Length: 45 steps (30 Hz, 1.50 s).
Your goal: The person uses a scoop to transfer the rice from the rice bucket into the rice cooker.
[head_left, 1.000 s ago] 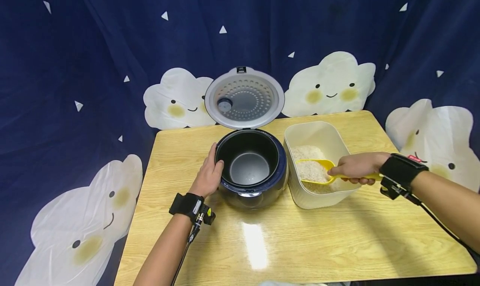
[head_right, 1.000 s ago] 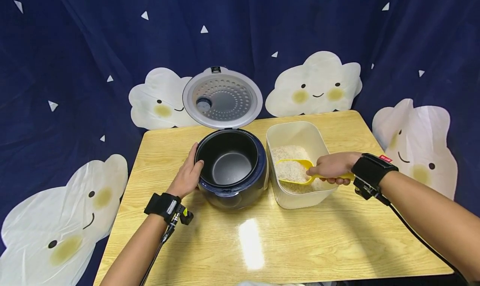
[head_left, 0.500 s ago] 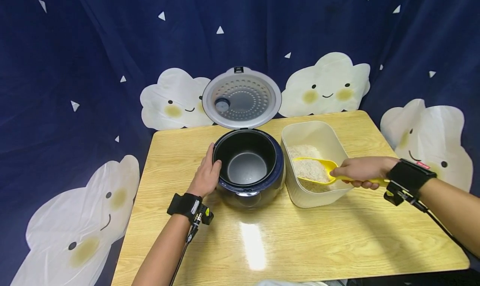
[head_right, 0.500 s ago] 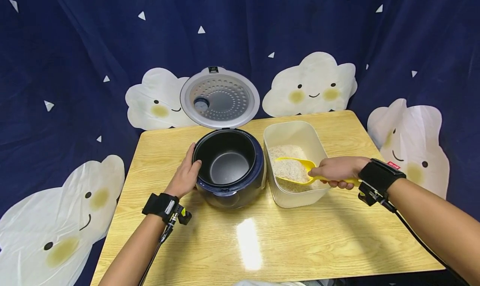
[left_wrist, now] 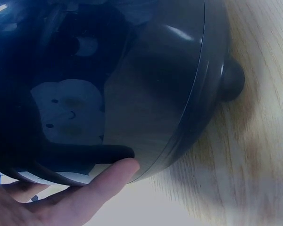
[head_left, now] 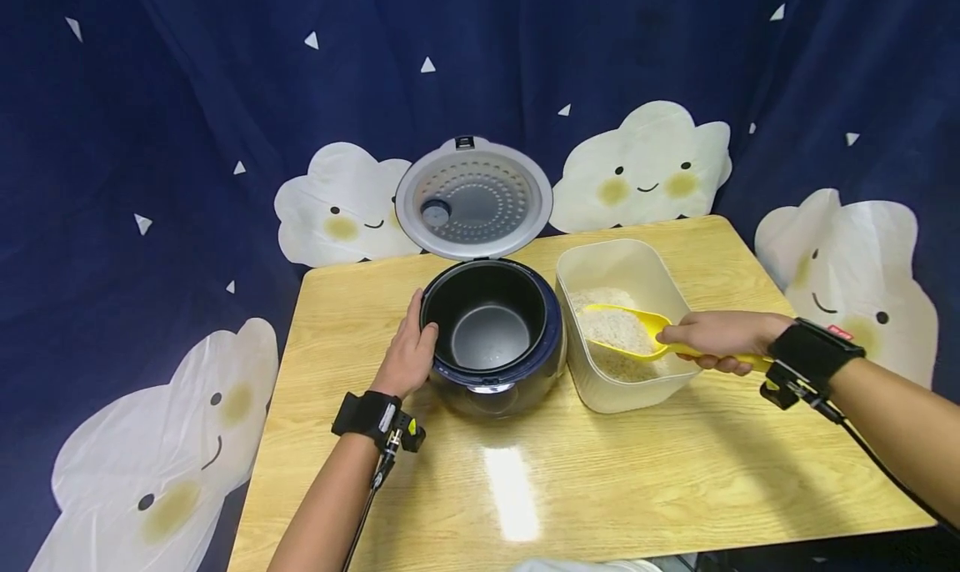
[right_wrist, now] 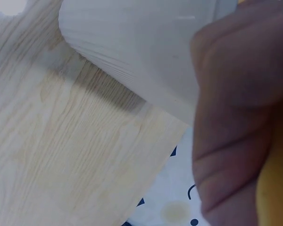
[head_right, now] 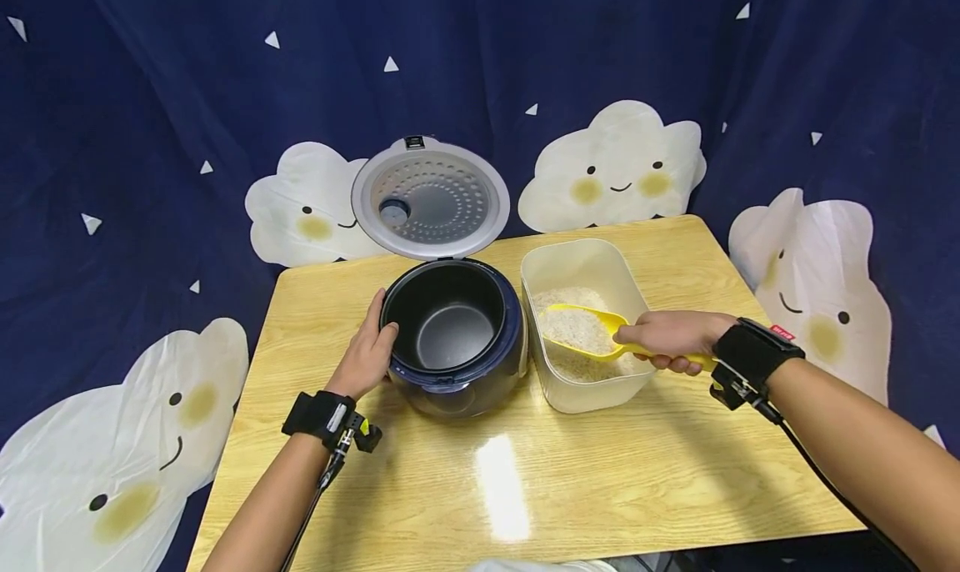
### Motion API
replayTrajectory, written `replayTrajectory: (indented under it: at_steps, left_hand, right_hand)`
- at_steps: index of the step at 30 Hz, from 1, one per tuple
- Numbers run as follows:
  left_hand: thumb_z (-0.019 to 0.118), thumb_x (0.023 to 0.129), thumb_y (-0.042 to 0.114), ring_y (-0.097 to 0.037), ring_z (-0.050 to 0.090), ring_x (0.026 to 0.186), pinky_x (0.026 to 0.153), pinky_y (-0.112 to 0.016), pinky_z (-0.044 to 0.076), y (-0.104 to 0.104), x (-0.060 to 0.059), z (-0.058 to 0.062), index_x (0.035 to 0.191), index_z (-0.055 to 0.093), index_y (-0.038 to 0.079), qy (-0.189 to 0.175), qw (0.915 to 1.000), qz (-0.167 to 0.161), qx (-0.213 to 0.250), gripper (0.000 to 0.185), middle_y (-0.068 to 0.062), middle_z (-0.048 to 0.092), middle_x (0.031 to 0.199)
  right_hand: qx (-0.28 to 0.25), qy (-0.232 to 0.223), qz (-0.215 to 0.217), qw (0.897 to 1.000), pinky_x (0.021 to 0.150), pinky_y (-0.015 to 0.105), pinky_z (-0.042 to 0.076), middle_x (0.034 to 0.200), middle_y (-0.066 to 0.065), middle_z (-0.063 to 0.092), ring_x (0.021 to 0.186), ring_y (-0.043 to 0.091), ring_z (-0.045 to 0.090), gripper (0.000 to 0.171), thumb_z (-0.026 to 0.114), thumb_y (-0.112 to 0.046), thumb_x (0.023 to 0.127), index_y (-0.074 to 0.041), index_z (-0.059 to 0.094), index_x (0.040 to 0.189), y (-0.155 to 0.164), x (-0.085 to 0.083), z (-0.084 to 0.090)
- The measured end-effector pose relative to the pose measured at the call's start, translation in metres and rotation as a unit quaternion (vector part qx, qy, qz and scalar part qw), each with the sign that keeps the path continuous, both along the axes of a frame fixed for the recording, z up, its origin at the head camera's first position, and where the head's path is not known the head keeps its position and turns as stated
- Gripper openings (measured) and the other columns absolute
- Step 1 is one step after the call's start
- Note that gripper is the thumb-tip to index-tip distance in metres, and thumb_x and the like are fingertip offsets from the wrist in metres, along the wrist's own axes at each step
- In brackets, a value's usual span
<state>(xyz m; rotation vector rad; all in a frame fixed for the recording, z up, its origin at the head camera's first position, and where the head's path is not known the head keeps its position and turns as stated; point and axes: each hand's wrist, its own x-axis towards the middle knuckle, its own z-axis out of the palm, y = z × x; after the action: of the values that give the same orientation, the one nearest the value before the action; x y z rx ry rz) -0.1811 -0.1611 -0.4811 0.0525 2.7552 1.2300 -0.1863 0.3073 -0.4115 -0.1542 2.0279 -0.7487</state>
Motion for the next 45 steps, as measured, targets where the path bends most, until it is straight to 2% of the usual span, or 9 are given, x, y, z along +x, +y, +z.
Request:
replayTrajectory:
  at_steps: [14, 21, 26, 30, 45]
  left_hand:
    - [0.031, 0.110, 0.039, -0.031, 0.021, 0.162, 0.130, -0.057, 0.025, -0.002, 0.002, -0.004, 0.167, 0.000, 0.035, -0.001, 1.0000, 0.000, 0.004, 0.065, -0.004, 0.016, 0.176]
    - [0.032, 0.109, 0.038, -0.032, 0.024, 0.161, 0.130, -0.057, 0.026, -0.001, 0.002, -0.004, 0.168, 0.003, 0.032, -0.001, 1.0000, 0.006, 0.000, 0.066, -0.008, 0.021, 0.175]
    - [0.033, 0.110, 0.037, -0.034, 0.026, 0.160, 0.129, -0.057, 0.027, 0.000, 0.003, -0.004, 0.168, 0.003, 0.029, 0.001, 1.0000, 0.005, -0.002, 0.066, -0.012, 0.024, 0.173]
    - [0.033, 0.110, 0.038, -0.035, 0.027, 0.160, 0.129, -0.058, 0.027, 0.001, 0.003, -0.003, 0.168, 0.003, 0.032, -0.004, 1.0000, 0.008, -0.003, 0.066, -0.012, 0.025, 0.173]
    - [0.032, 0.110, 0.039, -0.032, 0.024, 0.161, 0.130, -0.056, 0.026, 0.001, 0.002, 0.001, 0.167, 0.003, 0.034, -0.002, 1.0000, 0.005, -0.003, 0.065, -0.008, 0.021, 0.174]
  right_hand:
    - [-0.042, 0.002, -0.022, 0.999, 0.038, 0.021, 0.036, 0.053, -0.008, 0.036, 0.037, 0.005, 0.032, 0.054, 0.038, -0.045, 0.110, -0.014, 0.046, 0.066, 0.005, 0.003, -0.002]
    - [-0.056, 0.008, -0.034, 0.998, 0.038, 0.022, 0.037, 0.054, -0.008, 0.038, 0.038, 0.006, 0.034, 0.054, 0.037, -0.046, 0.110, -0.012, 0.049, 0.071, 0.008, 0.004, -0.007]
    - [-0.064, 0.010, -0.042, 0.997, 0.038, 0.023, 0.037, 0.055, -0.007, 0.038, 0.039, 0.007, 0.033, 0.056, 0.035, -0.047, 0.110, -0.013, 0.047, 0.068, 0.011, 0.006, -0.011]
    - [-0.073, 0.011, -0.047, 0.996, 0.038, 0.022, 0.037, 0.055, -0.007, 0.039, 0.038, 0.007, 0.034, 0.056, 0.035, -0.047, 0.111, -0.013, 0.047, 0.068, 0.012, 0.007, -0.014]
    - [-0.070, 0.021, -0.056, 0.996, 0.038, 0.021, 0.036, 0.055, -0.007, 0.038, 0.038, 0.008, 0.033, 0.057, 0.036, -0.049, 0.110, -0.011, 0.049, 0.069, 0.014, 0.007, -0.012]
